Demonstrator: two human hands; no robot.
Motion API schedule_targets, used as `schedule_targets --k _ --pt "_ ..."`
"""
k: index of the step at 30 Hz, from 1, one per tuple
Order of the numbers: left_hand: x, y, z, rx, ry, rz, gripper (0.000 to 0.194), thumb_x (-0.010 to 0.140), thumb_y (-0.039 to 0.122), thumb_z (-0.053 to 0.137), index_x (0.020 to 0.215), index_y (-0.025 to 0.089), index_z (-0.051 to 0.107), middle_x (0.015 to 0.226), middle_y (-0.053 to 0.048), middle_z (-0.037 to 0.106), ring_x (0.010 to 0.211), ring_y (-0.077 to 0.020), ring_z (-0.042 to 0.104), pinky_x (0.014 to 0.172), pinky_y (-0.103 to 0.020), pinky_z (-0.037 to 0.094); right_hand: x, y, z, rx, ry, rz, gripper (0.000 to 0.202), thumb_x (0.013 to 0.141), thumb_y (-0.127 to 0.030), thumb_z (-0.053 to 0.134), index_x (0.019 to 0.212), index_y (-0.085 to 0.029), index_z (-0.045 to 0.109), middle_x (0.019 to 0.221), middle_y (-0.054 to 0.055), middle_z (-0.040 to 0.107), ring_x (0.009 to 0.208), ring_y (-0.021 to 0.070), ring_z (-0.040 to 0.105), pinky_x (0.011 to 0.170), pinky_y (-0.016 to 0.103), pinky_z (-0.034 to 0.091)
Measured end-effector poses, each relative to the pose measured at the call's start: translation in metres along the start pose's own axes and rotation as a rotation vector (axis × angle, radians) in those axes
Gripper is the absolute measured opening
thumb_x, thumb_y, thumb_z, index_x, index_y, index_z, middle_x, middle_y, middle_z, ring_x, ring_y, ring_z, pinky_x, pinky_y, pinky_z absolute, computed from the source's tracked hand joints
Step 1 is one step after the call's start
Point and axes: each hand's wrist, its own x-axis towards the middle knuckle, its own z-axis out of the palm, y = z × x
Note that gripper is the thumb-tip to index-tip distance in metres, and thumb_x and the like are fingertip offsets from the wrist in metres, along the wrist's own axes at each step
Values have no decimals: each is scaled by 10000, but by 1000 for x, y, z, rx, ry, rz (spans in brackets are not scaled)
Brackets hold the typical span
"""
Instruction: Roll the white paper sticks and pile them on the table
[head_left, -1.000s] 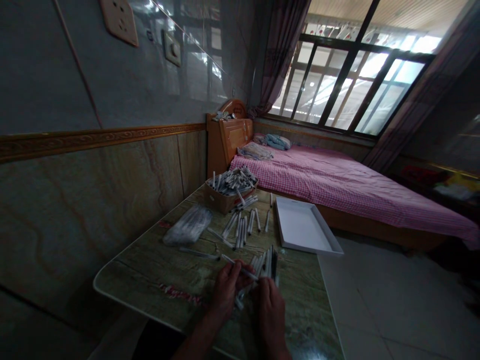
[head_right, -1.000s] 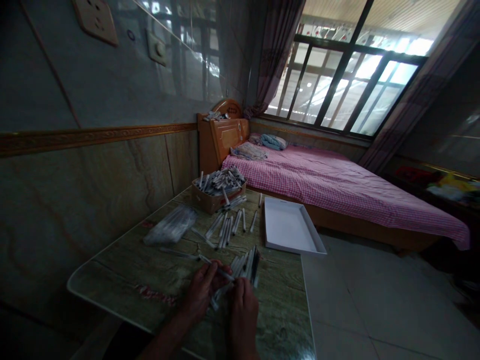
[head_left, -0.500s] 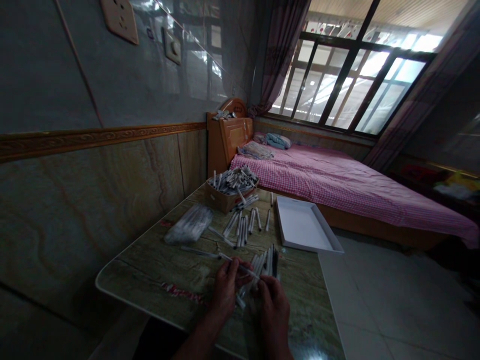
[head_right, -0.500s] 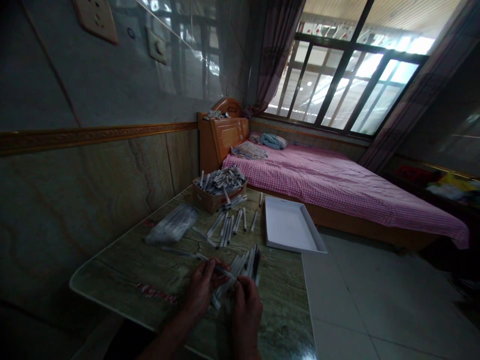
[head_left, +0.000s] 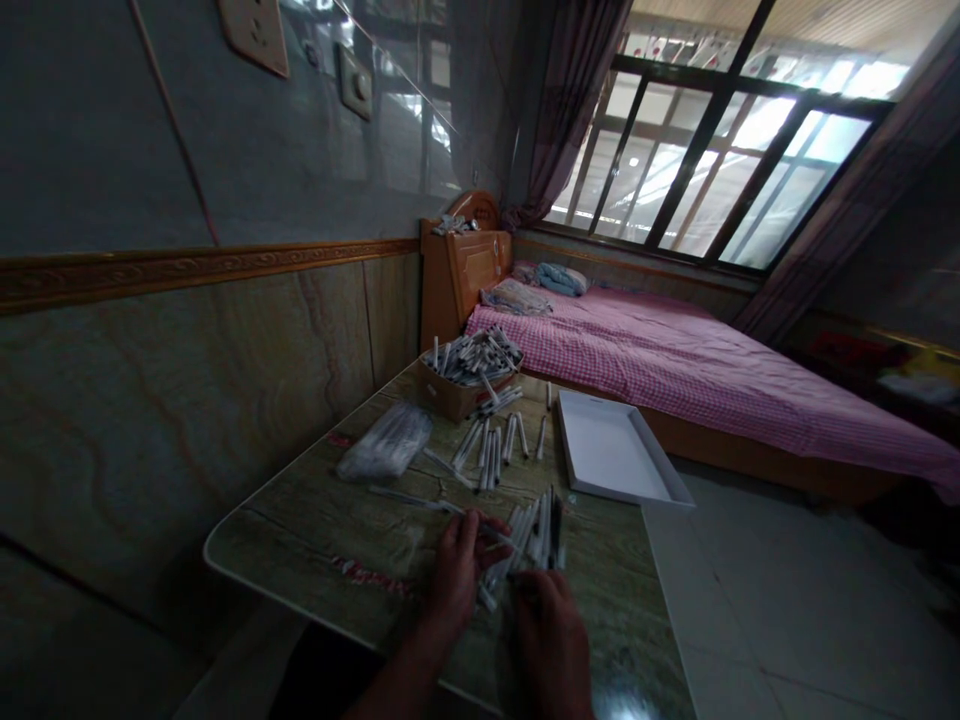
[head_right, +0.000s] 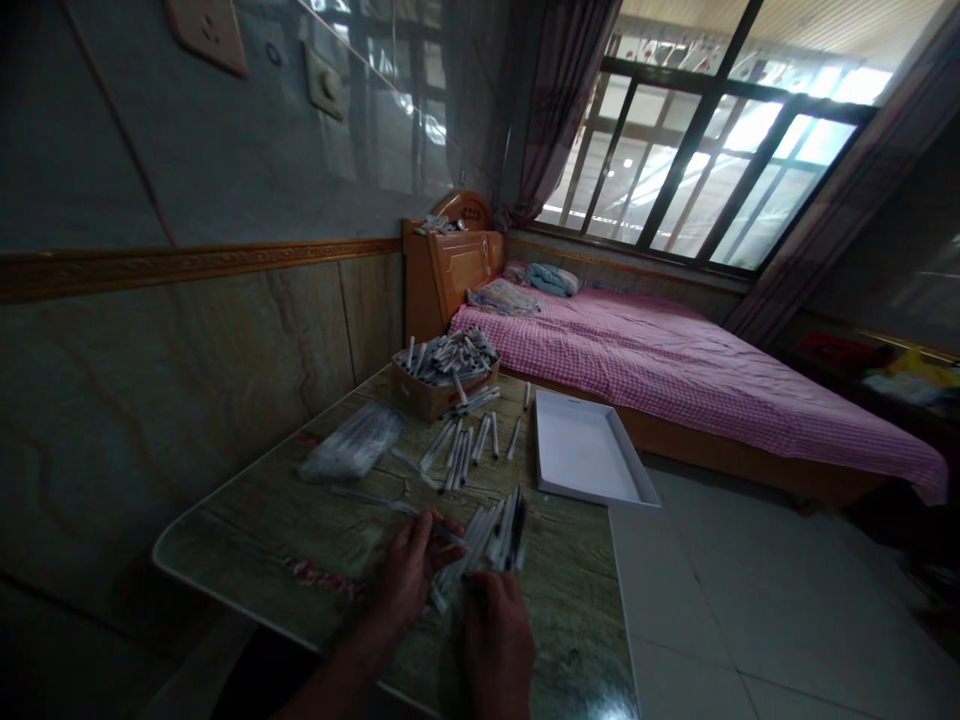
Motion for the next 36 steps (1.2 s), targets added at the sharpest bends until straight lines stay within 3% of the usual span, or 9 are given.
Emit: schedule_targets --k 6,12,16,21,24,30,33,36 --pt "-3 -1 0 42 -35 -10 516 596 602 817 781 172 600 672 -22 722 651 -214 728 538 -302 596 8 0 -5 149 106 66 346 929 -470 452 999 -226 687 978 60 726 894 202 682 804 271 502" --pt "-5 1 2 86 -83 -36 519 602 611 809 793 177 598 671 -21 725 641 -211 728 508 -271 571 19 -9 -4 47 56 -43 369 942 -498 463 776 -234 661 759 27 692 699 171 650 660 233 465" --pt "-5 1 3 115 -80 -40 538 586 639 799 782 180 598 646 -20 717 623 -228 723 484 -290 565 14 -3 -20 -64 14 -99 361 944 -470 463 724 -236 628 702 10 665 633 152 636 603 214 437" --pt "-1 3 1 65 31 2 538 568 648 803 776 194 602 621 -16 702 594 -230 699 487 -310 550 -2 27 -55 -146 -74 -130 292 905 -451 528 723 -251 636 701 -2 674 613 142 641 593 203 450" --pt "-1 4 -1 54 110 37 556 569 675 784 791 199 603 608 1 678 561 -208 673 466 -286 512 -9 39 -64 -122 25 4 311 863 -508 548 691 -263 631 647 -19 671 578 151 636 569 214 452" --pt "4 7 -2 41 160 93 579 596 671 760 876 184 619 555 61 594 462 -125 559 439 -236 449 -7 38 -55 -51 164 235 384 848 -570 503 678 -251 633 630 -12 673 617 182 643 593 247 444" --pt "10 10 -3 19 257 103 573 580 674 754 848 190 607 542 70 568 453 -116 530 433 -228 429 -9 36 -50 -25 167 243 419 851 -604 495 691 -246 642 642 -4 677 631 188 643 602 251 446" --pt "9 9 -1 137 280 196 487 689 663 675 826 202 596 536 63 563 466 -118 526 456 -228 427 -13 33 -42 -8 166 207 418 866 -611 485 760 -250 668 720 10 701 675 191 646 645 256 460"
